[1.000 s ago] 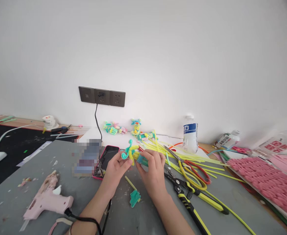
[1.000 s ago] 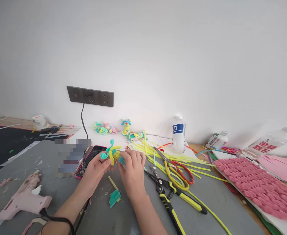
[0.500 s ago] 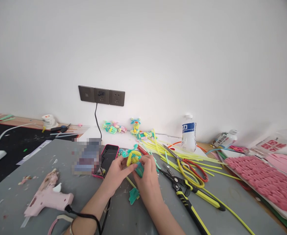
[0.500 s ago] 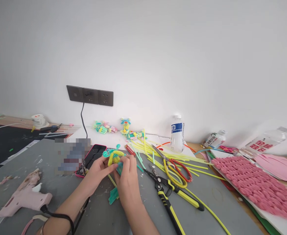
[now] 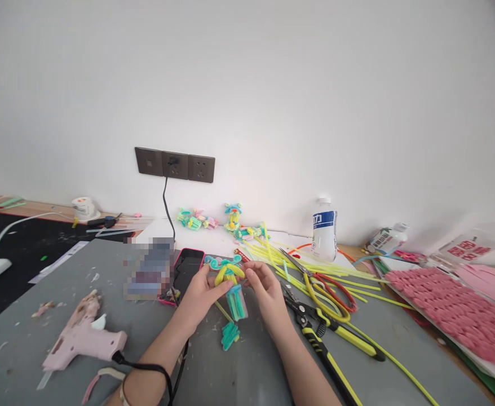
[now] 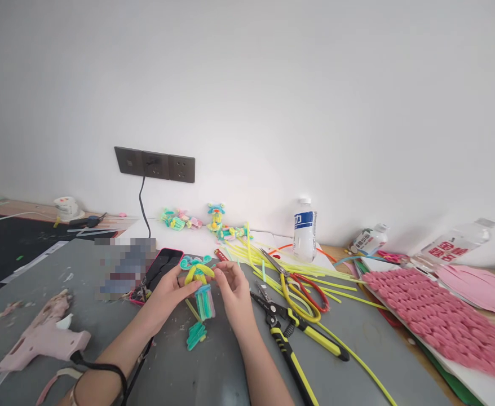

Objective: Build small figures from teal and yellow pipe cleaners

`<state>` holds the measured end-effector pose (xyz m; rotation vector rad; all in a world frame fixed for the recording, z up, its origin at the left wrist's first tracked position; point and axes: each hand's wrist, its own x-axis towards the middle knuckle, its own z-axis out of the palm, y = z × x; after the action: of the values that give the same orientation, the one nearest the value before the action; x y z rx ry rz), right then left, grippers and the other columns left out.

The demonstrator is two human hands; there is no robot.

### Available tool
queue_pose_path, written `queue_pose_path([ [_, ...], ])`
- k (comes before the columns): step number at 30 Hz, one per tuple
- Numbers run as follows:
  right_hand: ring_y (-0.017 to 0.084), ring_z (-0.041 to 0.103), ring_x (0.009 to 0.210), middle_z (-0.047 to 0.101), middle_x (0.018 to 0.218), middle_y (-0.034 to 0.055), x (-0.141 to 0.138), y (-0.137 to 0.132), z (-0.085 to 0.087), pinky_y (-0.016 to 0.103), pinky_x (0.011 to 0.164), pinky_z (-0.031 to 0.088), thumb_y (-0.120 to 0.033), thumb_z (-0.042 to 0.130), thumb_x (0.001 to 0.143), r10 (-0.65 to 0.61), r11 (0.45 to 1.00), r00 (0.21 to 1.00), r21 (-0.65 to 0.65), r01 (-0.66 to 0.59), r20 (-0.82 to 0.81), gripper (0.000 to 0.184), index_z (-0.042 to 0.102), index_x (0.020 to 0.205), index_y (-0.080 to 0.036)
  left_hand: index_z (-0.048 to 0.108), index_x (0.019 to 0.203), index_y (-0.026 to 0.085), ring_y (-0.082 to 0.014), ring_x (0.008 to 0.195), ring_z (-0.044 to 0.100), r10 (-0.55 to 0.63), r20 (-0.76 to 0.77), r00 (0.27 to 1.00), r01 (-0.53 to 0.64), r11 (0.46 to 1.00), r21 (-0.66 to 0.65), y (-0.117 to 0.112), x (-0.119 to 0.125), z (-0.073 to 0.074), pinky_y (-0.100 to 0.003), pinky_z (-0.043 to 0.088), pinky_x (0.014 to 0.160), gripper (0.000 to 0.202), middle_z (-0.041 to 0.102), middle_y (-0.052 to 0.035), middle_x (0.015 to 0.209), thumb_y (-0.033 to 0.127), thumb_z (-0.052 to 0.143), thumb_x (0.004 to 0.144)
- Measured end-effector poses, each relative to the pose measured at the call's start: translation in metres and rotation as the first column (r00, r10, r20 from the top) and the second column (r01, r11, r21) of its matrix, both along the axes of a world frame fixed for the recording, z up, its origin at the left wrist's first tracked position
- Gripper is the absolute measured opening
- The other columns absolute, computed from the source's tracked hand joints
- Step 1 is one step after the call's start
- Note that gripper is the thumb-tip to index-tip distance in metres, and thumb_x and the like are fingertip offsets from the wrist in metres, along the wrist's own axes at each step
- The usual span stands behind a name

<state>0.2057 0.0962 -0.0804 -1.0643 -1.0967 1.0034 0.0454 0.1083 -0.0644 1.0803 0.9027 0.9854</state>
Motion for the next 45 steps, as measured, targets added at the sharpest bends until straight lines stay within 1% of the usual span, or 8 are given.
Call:
queue_pose_path([
  [4, 0.019, 0.059, 0.077, 0.063, 0.082, 0.0022, 0.002, 0.003, -0.003, 0.029, 0.068, 0.048, -0.053, 0.079, 0.070, 0.086, 0.995, 0.996, -0.039, -0.087, -0.033, 0.039, 0.064, 0.087, -0.021, 0.068, 0.103, 0.016, -0.0243, 0.093, 0.071, -0.027, -0.023, 0.999, 0.027, 1.000, 0.008, 0.003, 0.000, -0.006, -0.028, 0.051, 0.078, 0.048, 0.078, -0.0082, 0.098, 0.042, 0.083, 0.067],
  [9, 0.015, 0.054, 0.069, 0.059, 0.072, 0.0000, 0.006, 0.006, -0.004, 0.027, 0.065, 0.044, -0.052, 0.081, 0.069, 0.137, 0.989, 0.989, -0.055, -0.140, -0.051, 0.038, 0.063, 0.075, -0.019, 0.069, 0.096, 0.015, -0.0254, 0.098, 0.070, -0.054, -0.027, 0.998, 0.054, 0.999, 0.005, 0.005, -0.001, -0.007, -0.030, 0.052, 0.083, 0.044, 0.078, -0.0085, 0.095, 0.043, 0.084, 0.065],
  [13, 0.014, 0.054, 0.069, 0.060, 0.074, -0.0002, 0.009, 0.005, -0.001, 0.027, 0.065, 0.044, -0.050, 0.083, 0.067, 0.127, 0.988, 0.988, -0.072, -0.133, -0.092, 0.040, 0.061, 0.078, -0.019, 0.069, 0.092, 0.015, -0.0233, 0.092, 0.071, -0.031, -0.033, 0.999, 0.030, 0.999, -0.016, 0.004, -0.001, -0.007, -0.030, 0.054, 0.082, 0.043, 0.078, -0.0076, 0.091, 0.045, 0.084, 0.065],
  [19, 0.014, 0.051, 0.065, 0.056, 0.067, -0.0016, 0.009, 0.001, 0.004, 0.026, 0.059, 0.042, -0.051, 0.083, 0.067, 0.094, 0.990, 0.991, -0.096, -0.103, -0.100, 0.040, 0.060, 0.073, -0.018, 0.061, 0.076, 0.017, -0.0188, 0.076, 0.070, 0.032, 0.020, 0.999, -0.031, 0.998, -0.053, 0.004, 0.000, -0.008, -0.032, 0.056, 0.081, 0.039, 0.073, -0.0016, 0.071, 0.047, 0.084, 0.064],
  [32, 0.014, 0.048, 0.063, 0.055, 0.065, -0.0018, 0.007, -0.002, 0.010, 0.026, 0.060, 0.039, -0.051, 0.080, 0.070, 0.119, 0.988, 0.990, -0.086, -0.126, -0.082, 0.039, 0.060, 0.070, -0.019, 0.066, 0.076, 0.016, -0.0196, 0.081, 0.070, 0.059, 0.051, 0.997, -0.056, 0.997, -0.053, 0.003, 0.001, -0.007, -0.033, 0.056, 0.085, 0.034, 0.073, -0.0027, 0.076, 0.044, 0.083, 0.068],
  [39, 0.015, 0.053, 0.064, 0.057, 0.065, -0.0017, 0.006, -0.003, 0.011, 0.029, 0.064, 0.044, -0.051, 0.081, 0.069, 0.125, 0.988, 0.990, -0.083, -0.131, -0.067, 0.037, 0.060, 0.069, -0.020, 0.068, 0.085, 0.017, -0.0201, 0.084, 0.069, 0.037, 0.026, 0.999, -0.036, 0.999, -0.029, 0.001, -0.001, -0.007, -0.032, 0.056, 0.081, 0.033, 0.073, -0.0038, 0.081, 0.044, 0.080, 0.071],
  [42, 0.016, 0.053, 0.066, 0.057, 0.068, -0.0012, 0.006, -0.003, 0.011, 0.029, 0.066, 0.045, -0.050, 0.080, 0.069, 0.120, 0.989, 0.991, -0.075, -0.125, -0.060, 0.037, 0.061, 0.070, -0.020, 0.069, 0.083, 0.017, -0.0194, 0.084, 0.067, 0.063, 0.022, 0.998, -0.062, 0.997, -0.038, 0.001, 0.000, -0.007, -0.031, 0.055, 0.080, 0.035, 0.072, -0.0035, 0.081, 0.047, 0.081, 0.069],
  [45, 0.016, 0.052, 0.068, 0.057, 0.069, -0.0004, 0.006, -0.003, 0.011, 0.030, 0.067, 0.046, -0.052, 0.079, 0.069, 0.116, 0.990, 0.992, -0.075, -0.119, -0.051, 0.037, 0.061, 0.070, -0.020, 0.070, 0.080, 0.016, -0.0170, 0.077, 0.064, 0.089, 0.007, 0.996, -0.089, 0.995, -0.038, 0.002, 0.000, -0.007, -0.028, 0.054, 0.076, 0.037, 0.069, -0.0022, 0.076, 0.049, 0.081, 0.067],
])
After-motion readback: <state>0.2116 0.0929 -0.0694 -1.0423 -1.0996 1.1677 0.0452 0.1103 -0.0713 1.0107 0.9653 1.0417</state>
